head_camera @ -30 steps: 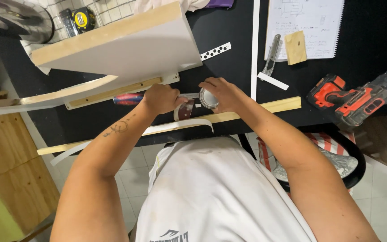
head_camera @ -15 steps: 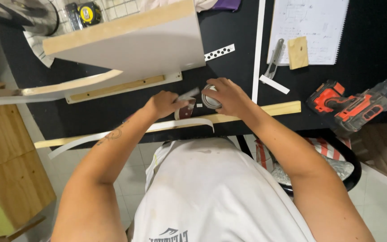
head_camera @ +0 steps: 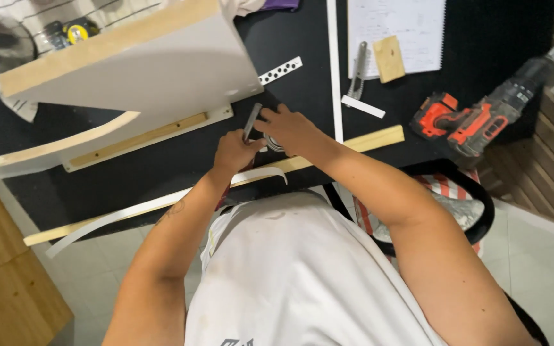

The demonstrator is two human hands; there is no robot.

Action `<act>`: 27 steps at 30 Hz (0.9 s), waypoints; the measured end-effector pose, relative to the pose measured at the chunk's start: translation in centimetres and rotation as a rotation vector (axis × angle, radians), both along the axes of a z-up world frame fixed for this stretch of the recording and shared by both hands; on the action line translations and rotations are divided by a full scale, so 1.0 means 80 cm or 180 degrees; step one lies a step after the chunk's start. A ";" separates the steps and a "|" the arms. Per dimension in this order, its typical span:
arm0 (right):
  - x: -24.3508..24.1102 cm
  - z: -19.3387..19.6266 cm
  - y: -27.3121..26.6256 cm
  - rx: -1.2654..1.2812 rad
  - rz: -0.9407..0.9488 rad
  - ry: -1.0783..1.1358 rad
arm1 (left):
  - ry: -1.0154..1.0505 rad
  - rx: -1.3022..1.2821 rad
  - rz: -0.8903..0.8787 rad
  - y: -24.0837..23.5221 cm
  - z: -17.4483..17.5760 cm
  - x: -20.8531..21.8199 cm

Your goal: Applying contact adhesive to a thin wooden strip and the edge of a board, then joining them.

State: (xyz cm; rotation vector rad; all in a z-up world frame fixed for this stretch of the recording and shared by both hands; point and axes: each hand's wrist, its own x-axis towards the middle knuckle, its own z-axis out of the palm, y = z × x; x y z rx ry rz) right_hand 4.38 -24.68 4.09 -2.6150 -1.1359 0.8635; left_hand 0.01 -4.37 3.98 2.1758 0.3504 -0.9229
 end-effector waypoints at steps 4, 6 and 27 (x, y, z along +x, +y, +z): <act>0.005 0.014 0.009 -0.0195 0.0052 0.0093 | 0.0051 0.0065 -0.0015 0.000 0.008 0.003; 0.006 0.006 0.009 -0.0046 0.0063 0.0133 | -0.0052 -0.0121 0.0062 0.000 0.002 0.003; -0.026 0.037 -0.013 0.0616 0.0444 -0.1438 | 0.0035 -0.0176 0.0110 -0.003 0.007 0.000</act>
